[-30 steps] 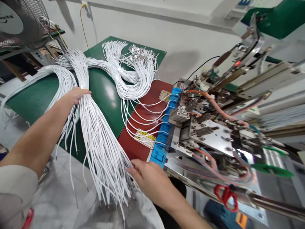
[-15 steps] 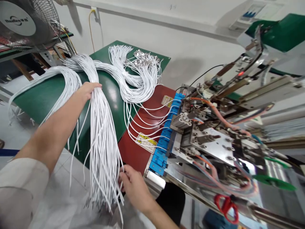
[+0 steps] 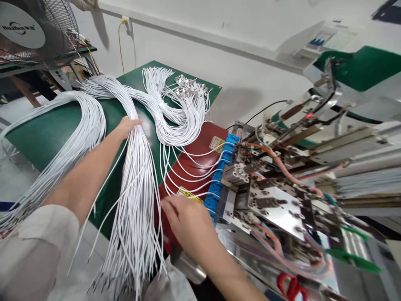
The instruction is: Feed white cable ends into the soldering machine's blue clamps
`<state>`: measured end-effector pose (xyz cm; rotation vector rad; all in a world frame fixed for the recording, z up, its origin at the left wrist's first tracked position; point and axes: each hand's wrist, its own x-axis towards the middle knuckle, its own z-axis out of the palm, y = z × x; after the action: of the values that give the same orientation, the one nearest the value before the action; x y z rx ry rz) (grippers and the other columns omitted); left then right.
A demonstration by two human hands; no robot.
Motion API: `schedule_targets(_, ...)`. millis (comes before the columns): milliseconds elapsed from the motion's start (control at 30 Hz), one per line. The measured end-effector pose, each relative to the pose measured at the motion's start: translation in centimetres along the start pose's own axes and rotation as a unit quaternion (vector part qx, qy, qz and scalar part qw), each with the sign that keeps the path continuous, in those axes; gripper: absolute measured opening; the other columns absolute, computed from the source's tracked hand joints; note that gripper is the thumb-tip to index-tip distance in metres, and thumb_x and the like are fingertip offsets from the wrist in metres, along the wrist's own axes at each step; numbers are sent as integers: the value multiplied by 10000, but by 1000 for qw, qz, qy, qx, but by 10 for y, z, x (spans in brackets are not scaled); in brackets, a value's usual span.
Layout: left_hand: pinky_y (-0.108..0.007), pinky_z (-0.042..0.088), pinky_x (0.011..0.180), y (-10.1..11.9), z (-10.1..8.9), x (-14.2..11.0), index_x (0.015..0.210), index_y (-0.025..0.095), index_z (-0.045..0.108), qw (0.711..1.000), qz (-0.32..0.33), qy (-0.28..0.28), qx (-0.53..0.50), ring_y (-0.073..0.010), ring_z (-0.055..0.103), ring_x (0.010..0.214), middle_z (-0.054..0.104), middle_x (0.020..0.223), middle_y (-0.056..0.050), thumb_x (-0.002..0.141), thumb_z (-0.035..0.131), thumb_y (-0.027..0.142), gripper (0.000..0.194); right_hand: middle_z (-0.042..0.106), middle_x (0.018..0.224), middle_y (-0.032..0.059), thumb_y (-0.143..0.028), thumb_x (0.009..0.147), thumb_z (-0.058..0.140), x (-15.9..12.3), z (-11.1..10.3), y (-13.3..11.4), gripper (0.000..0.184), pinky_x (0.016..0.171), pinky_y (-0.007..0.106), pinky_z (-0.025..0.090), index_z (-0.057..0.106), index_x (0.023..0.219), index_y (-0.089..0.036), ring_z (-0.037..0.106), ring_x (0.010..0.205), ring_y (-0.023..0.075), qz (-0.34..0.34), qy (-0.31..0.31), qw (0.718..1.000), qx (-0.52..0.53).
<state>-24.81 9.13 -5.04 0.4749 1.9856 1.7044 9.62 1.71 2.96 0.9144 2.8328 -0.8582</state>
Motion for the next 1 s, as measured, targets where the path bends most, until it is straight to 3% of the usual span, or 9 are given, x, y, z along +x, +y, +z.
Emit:
schedule_targets(67, -341, 465, 700, -4, -2, -3, 794, 129, 575, 1000, 15, -3, 4, -227, 611, 761, 636, 747, -60, 545, 707, 197, 291, 661, 751, 46, -396, 887, 367, 39, -6, -9, 341, 605, 258, 355, 612, 758, -198, 595, 692, 176, -3, 56, 998, 12)
schedule_targets(200, -316, 461, 733, -12, -8, -12, 886, 124, 582, 998, 54, -2, 11, -212, 605, 812, 648, 872, -77, 591, 697, 282, 354, 599, 585, 80, -533, 859, 328, 109, 10, -23, 520, 548, 262, 360, 536, 562, -161, 574, 588, 179, 58, -2, 997, 58)
schedule_targets(367, -286, 460, 730, -17, -9, -14, 932, 110, 581, 997, 74, -7, 17, -202, 599, 829, 645, 918, -74, 594, 680, 276, 389, 552, 538, 12, -334, 761, 561, 131, 28, -22, 275, 551, 257, 399, 462, 561, -173, 540, 522, 134, 79, 17, 977, 199)
schedule_targets(433, -289, 456, 726, -16, -8, -13, 924, 98, 578, 997, 75, -9, 21, -208, 596, 828, 640, 921, -84, 589, 672, 252, 382, 523, 549, -24, -273, 791, 518, 123, 24, -18, 202, 519, 236, 419, 460, 626, -172, 505, 471, 93, 115, 51, 911, 393)
schedule_targets(500, -286, 454, 708, -14, -7, -12, 910, 93, 573, 997, 74, -14, 22, -206, 595, 811, 636, 912, -86, 593, 655, 235, 357, 463, 540, -64, -257, 806, 501, 107, 15, -13, 127, 465, 199, 415, 483, 718, -166, 442, 414, 55, 137, 49, 799, 584)
schedule_targets(600, -274, 446, 678, -11, -5, -13, 882, 102, 562, 997, 69, -19, 27, -183, 586, 768, 626, 871, -66, 606, 633, 224, 309, 359, 488, -108, -265, 775, 558, 67, 2, -2, 152, 352, 148, 321, 543, 868, -146, 297, 329, 19, 135, -63, 709, 690)
schedule_targets(767, -271, 415, 711, -7, -3, -15, 859, 119, 542, 997, 61, -21, 41, -122, 521, 746, 584, 768, 8, 608, 659, 265, 313, 492, 441, -60, -345, 794, 511, -9, 4, 23, 246, 359, 197, 344, 574, 941, -158, 438, 341, 87, 101, -264, 796, 536)
schedule_targets(867, -281, 411, 713, -4, -2, -16, 837, 122, 532, 998, 43, -24, 38, -106, 488, 751, 559, 709, 36, 567, 710, 307, 372, 616, 680, 26, -287, 785, 517, -22, 17, 28, 173, 587, 264, 427, 636, 775, -163, 559, 625, 144, 77, -133, 943, 296)
schedule_targets(1000, -301, 444, 649, 1, 0, -14, 753, 139, 512, 1000, 17, -18, 13, -134, 521, 706, 542, 658, 21, 553, 708, 275, 312, 642, 807, 44, -299, 807, 509, -8, 40, 19, 251, 663, 287, 413, 611, 1001, -175, 560, 697, 159, 102, -24, 970, 218)
